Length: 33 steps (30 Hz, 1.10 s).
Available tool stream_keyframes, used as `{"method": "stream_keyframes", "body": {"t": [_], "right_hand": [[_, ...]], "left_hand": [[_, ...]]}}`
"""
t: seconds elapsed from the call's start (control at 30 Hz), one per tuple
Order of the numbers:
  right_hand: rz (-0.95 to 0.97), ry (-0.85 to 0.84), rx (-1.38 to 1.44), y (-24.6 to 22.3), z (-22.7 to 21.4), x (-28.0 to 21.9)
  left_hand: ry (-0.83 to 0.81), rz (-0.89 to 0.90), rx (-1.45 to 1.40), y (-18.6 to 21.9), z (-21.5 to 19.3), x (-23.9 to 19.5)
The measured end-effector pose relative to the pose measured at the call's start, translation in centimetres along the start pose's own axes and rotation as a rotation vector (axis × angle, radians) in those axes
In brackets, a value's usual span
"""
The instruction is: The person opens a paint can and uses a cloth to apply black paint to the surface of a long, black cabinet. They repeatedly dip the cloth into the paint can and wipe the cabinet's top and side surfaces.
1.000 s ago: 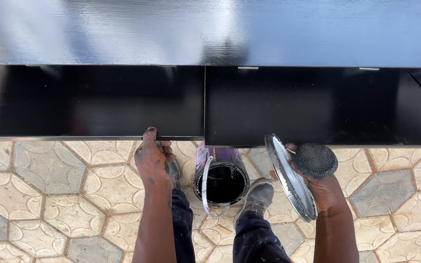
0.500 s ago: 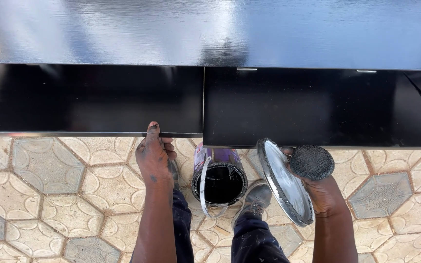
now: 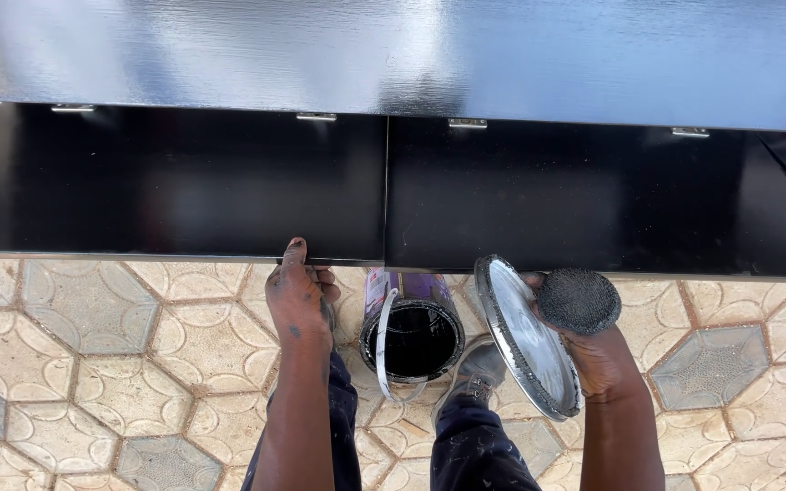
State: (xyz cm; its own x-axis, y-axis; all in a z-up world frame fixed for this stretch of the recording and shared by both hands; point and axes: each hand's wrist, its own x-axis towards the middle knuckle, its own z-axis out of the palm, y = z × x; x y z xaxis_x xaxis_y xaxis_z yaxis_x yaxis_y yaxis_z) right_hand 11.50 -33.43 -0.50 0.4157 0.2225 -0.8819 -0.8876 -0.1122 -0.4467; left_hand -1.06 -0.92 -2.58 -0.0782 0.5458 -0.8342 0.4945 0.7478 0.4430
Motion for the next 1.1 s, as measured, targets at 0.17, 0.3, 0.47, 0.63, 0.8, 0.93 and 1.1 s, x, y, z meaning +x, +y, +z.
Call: {"method": "stream_keyframes", "body": {"t": [0.17, 0.3, 0.47, 0.63, 0.8, 0.93, 1.1], "right_hand": [[-0.021, -0.002, 0.009, 0.7, -0.4, 0.3], [-0.039, -0.003, 0.020, 1.2, -0.8, 0.7], [-0.066, -0.005, 0.033, 1.6, -1.3, 1.0], [-0.103, -0.003, 0.055, 2.2, -1.8, 1.2], [-0.124, 0.000, 0.068, 3.1, -2.6, 1.2], [-0.143, 0.005, 0.081, 4.3, -3.8, 0.8], [-0.137, 0.051, 0.074, 6.4, -6.3, -2.5]], "left_hand": [[-0.027, -0.026, 0.005, 1.5, 0.3, -2.1], [-0.041, -0.036, 0.042, 1.4, 0.2, -2.6], [-0.063, -0.045, 0.043, 1.7, 0.2, -3.0], [-0.101, -0.049, 0.056, 1.5, 0.1, -2.8], [-0.122, -0.042, 0.070, 1.1, -0.2, -2.8], [-0.051, 0.002, 0.122, 0.9, -0.3, -4.5], [0.038, 0.024, 0.255, -4.4, -1.8, -4.9]]}}
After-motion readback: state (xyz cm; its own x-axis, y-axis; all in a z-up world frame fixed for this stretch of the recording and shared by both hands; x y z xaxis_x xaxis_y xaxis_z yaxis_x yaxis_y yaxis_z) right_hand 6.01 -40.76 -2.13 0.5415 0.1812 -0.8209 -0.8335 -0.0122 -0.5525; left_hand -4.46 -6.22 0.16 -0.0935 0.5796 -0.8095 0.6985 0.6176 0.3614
